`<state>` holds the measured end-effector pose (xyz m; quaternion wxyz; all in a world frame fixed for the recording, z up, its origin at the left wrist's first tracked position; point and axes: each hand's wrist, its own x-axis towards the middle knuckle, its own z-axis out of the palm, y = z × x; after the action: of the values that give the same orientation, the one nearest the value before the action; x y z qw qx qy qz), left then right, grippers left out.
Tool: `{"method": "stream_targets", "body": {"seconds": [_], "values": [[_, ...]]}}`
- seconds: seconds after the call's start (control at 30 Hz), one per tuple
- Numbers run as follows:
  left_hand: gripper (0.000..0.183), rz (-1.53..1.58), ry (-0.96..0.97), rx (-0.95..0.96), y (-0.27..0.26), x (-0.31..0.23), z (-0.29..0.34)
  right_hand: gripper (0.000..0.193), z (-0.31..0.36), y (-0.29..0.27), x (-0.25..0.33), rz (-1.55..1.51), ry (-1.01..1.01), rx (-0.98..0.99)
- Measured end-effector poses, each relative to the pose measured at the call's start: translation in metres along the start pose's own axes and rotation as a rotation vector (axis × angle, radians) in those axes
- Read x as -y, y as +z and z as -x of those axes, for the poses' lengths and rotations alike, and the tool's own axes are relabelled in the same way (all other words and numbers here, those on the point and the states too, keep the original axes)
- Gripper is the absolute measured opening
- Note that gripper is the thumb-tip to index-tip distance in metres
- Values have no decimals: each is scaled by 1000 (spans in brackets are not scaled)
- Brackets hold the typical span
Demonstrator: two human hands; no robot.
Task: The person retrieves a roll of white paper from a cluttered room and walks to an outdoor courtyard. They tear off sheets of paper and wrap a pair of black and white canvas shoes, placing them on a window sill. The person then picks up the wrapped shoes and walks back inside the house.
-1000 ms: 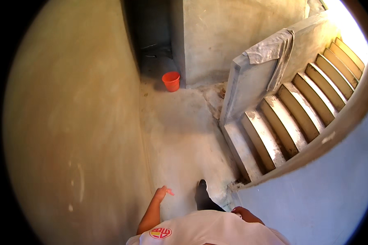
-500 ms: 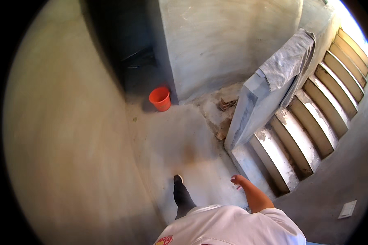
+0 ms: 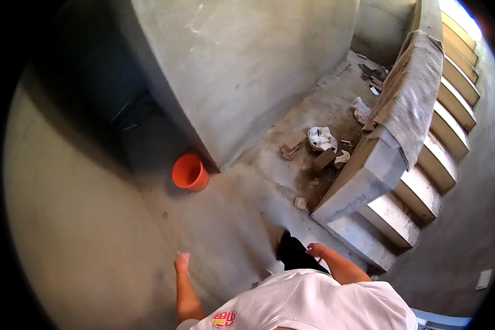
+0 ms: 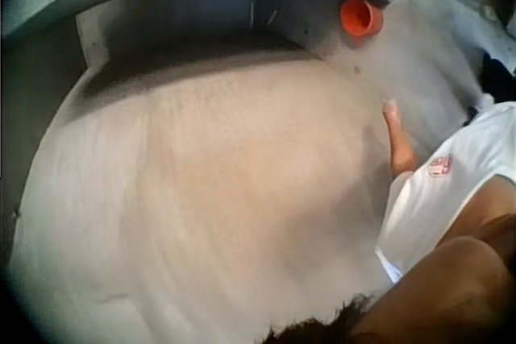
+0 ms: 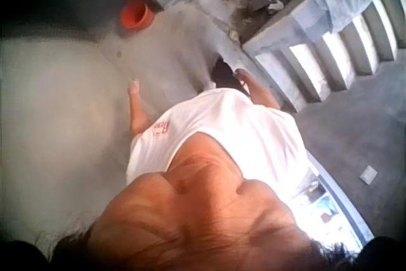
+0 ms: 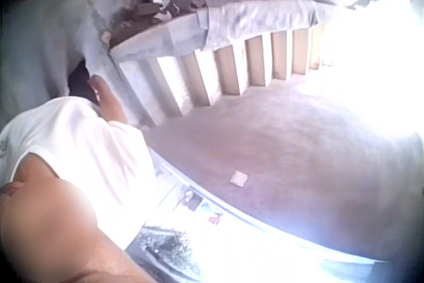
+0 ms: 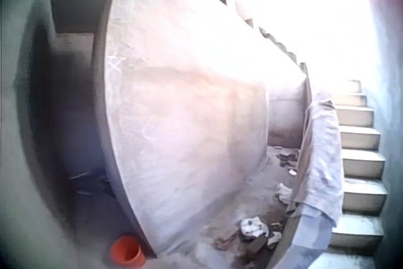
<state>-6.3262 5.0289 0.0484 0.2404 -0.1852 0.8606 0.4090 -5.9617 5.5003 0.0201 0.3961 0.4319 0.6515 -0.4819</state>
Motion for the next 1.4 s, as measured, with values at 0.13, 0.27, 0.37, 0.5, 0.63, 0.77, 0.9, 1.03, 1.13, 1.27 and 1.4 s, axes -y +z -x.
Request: {"method": "stream_targets", "body": {"seconds": [0.13, 0.27, 0.37, 0.5, 0.63, 0.77, 0.9, 1.03, 1.13, 1.27, 1.4], "values": [[67, 294, 340, 215, 51, -186, -83, 45, -101, -39, 23, -85, 96, 145], [70, -12, 341, 420, 114, -263, -140, 42, -182, -118, 79, 108, 54, 172], [64, -470, 35, 671, 141, -265, -166, 36, -169, -187, 155, 21, -3, 79], [57, -486, -38, 711, 179, -293, -161, 36, -129, -310, 234, -292, -89, -96], [57, -514, -20, 725, 250, -394, -205, 42, -155, -410, 285, -538, -181, -151], [57, -571, 52, 786, 363, -517, -271, 47, -201, -514, 313, -579, -186, -191], [56, -675, 128, 933, 478, -641, -337, 48, -243, -626, 334, -671, -55, -203], [56, -792, 240, 1248, 583, -767, -375, 43, -272, -707, 343, -914, -44, -436], [56, -796, 285, 1471, 671, -839, -388, 40, -260, -746, 351, -1214, -67, -464], [51, -907, 506, 1302, 748, -994, -263, 30, -319, -739, 288, -1067, -38, -748], [47, -835, 500, 1371, 845, -1049, -255, 27, -399, -707, 211, -1001, 226, -450]]}}
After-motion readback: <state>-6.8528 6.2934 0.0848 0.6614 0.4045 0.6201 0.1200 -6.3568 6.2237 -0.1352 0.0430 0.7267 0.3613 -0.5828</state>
